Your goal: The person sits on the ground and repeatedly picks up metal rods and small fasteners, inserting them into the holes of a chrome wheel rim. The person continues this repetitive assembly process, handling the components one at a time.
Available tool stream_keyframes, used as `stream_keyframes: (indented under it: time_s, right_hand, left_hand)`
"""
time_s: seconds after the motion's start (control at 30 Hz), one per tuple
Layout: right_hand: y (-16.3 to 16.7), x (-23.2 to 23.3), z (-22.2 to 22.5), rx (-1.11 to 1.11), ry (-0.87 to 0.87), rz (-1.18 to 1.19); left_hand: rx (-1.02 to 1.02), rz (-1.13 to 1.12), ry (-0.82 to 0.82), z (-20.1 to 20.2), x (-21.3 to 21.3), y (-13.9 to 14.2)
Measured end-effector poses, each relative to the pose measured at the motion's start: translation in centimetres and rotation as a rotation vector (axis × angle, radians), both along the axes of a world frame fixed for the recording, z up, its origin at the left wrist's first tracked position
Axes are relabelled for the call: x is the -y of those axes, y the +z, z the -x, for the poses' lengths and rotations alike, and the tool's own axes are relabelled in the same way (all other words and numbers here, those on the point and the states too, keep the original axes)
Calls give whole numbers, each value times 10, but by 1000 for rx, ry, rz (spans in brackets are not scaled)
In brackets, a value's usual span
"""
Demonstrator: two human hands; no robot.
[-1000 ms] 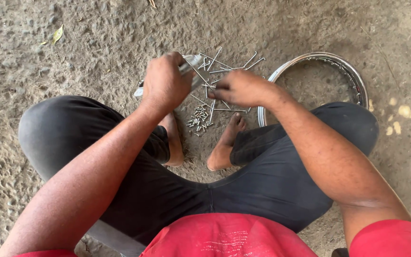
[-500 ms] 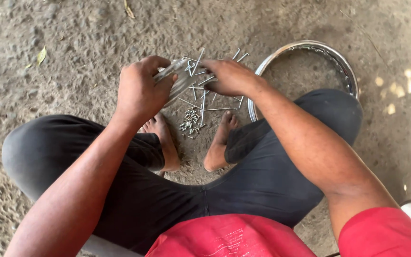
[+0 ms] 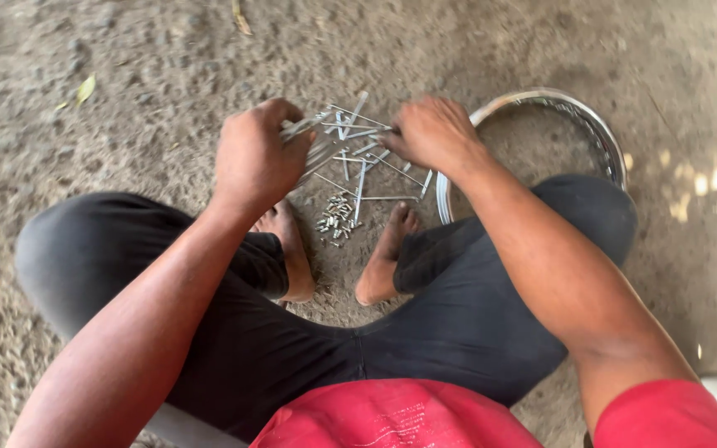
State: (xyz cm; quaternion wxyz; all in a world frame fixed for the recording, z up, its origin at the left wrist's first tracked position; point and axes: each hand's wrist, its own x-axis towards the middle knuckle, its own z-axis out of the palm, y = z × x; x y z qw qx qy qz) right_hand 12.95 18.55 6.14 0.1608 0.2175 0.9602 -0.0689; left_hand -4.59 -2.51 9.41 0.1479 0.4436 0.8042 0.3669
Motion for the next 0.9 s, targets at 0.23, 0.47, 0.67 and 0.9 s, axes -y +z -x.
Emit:
stream_keyframes:
  time_s: [0.23,0.47,0.67,0.9]
  right_hand:
    - [33,-3,7,-9,-174,56]
    - [27,47,8,149,-85,644]
    - [36,50,19,76,-105,665]
    - [35,18,8,-269,-168,767]
  left_hand:
    - [4,236,68,3,1,1]
    - [45,187,146,0,-2,-3]
    - [39,304,35,-13,-5,3]
    - [-80,420,-61,-14,-7,8]
